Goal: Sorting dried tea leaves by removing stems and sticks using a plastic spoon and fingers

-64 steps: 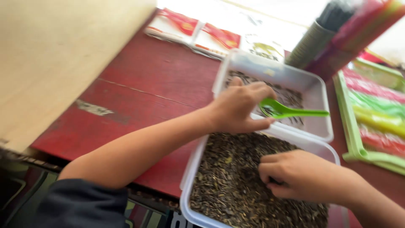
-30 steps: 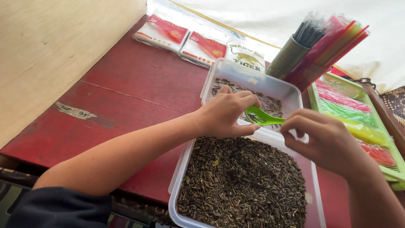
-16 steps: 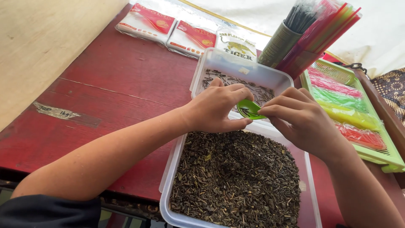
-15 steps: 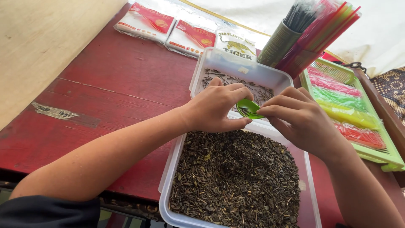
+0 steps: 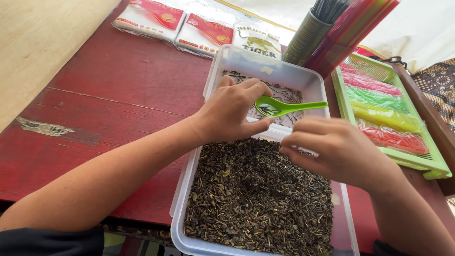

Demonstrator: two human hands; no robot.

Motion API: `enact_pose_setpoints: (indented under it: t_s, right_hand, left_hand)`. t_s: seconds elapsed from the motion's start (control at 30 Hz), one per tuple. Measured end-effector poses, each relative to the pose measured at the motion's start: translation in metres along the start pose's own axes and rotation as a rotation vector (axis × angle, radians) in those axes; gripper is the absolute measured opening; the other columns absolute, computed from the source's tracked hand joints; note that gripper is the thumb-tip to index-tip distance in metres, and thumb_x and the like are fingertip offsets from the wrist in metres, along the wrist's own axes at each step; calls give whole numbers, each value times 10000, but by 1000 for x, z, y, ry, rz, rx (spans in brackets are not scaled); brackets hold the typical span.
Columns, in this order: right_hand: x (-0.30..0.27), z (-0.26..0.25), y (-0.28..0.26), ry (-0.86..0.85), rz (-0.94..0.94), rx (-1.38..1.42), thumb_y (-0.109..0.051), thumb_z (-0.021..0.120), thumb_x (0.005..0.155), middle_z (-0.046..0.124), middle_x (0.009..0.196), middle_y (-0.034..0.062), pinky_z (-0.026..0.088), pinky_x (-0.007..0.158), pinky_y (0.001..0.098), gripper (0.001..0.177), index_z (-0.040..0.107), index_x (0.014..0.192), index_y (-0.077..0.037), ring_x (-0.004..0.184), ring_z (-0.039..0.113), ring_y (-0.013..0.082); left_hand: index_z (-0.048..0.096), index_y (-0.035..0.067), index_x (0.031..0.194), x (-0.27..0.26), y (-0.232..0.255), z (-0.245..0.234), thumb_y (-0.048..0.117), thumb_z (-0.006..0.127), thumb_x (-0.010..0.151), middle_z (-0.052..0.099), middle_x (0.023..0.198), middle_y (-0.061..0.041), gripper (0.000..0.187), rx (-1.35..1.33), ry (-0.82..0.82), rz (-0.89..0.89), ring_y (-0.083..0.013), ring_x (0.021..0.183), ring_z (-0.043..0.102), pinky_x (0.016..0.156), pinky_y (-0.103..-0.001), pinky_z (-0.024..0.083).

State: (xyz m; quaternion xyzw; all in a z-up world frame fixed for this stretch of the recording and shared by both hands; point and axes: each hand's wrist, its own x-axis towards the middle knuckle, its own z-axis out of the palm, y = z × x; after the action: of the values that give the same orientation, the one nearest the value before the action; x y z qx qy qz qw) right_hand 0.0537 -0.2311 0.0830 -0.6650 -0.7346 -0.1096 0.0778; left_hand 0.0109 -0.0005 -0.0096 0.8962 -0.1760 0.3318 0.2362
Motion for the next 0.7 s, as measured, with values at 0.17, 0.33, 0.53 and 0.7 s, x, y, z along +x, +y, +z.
enact_pose_setpoints:
  t_s: [0.17,0.33,0.53,0.7]
  right_hand:
    - [-9,26,13,-278,133,-71,-237,621,959,628,777,59,500,554,508,125,596,907,-126,687,662,362]
    - [-11,51,22,-323,184,-69,-199,665,886,698,870,65,531,543,575,122,574,894,-118,719,693,436]
    - [-18,61,29,-360,207,-187,-232,630,901,588,842,-30,552,542,463,106,536,908,-183,778,695,340]
    - [-15,48,24,-348,236,-53,-262,668,904,572,832,-19,538,512,501,155,543,923,-172,771,686,384]
  left_hand:
    - [617,126,1160,-1,3,-1,453,678,874,674,1051,-36,438,-40,34,-37,-272,846,688,840,-429,380]
    - [610,149,1164,-1,2,0,432,701,850,635,945,-33,432,-83,52,-69,-286,871,699,867,-404,403]
    - [608,155,1171,-2,3,-1,407,708,847,637,961,-31,421,-95,64,-77,-285,892,700,873,-393,402]
    - [615,153,1173,-3,3,-2,410,716,845,651,978,-27,429,-105,62,-84,-267,899,703,875,-384,395]
